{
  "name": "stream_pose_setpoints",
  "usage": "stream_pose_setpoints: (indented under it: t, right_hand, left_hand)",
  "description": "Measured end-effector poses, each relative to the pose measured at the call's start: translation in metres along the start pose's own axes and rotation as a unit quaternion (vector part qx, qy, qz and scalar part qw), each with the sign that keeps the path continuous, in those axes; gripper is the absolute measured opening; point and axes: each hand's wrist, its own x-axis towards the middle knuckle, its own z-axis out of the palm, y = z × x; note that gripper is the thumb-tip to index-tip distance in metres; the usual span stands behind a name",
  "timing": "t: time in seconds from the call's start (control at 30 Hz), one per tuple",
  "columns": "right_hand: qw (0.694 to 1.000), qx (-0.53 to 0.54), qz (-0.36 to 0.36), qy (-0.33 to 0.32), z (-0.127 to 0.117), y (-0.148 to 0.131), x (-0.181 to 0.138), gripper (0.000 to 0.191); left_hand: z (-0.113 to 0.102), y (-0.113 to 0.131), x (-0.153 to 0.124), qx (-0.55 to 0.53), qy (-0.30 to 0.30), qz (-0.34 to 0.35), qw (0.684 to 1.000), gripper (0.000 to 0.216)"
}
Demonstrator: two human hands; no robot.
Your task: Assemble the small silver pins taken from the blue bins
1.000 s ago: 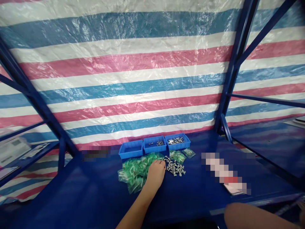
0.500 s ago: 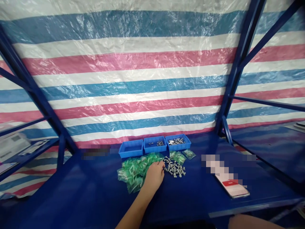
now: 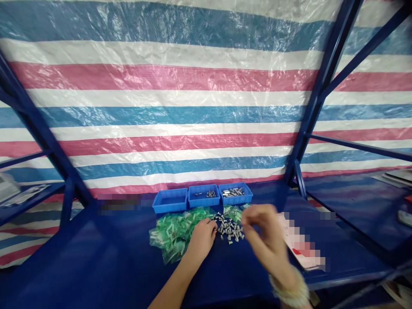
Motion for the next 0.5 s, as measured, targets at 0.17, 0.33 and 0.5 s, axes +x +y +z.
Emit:
stream_pose_setpoints:
  t: [0.17, 0.33, 0.5]
  right_hand:
    - [0.993, -0.009, 0.103, -0.051, 0.032, 0.035, -0.035, 0.013]
    - [0.985, 0.062, 0.142, -0.082, 0.041, 0.031, -0.058, 0.026]
    - [0.982, 0.072, 0.152, -0.091, 0.037, 0.013, -0.059, 0.014]
  left_hand:
    - [-0.015, 0.005, -0.017, -0.079, 0.085, -0.013, 0.993, 0.018]
    - [-0.024, 0.022, -0.060, -0.285, 0.134, -0.118, 0.942, 0.022]
    - [-0.027, 0.041, -0.081, -0.396, 0.141, -0.214, 0.882, 0.024]
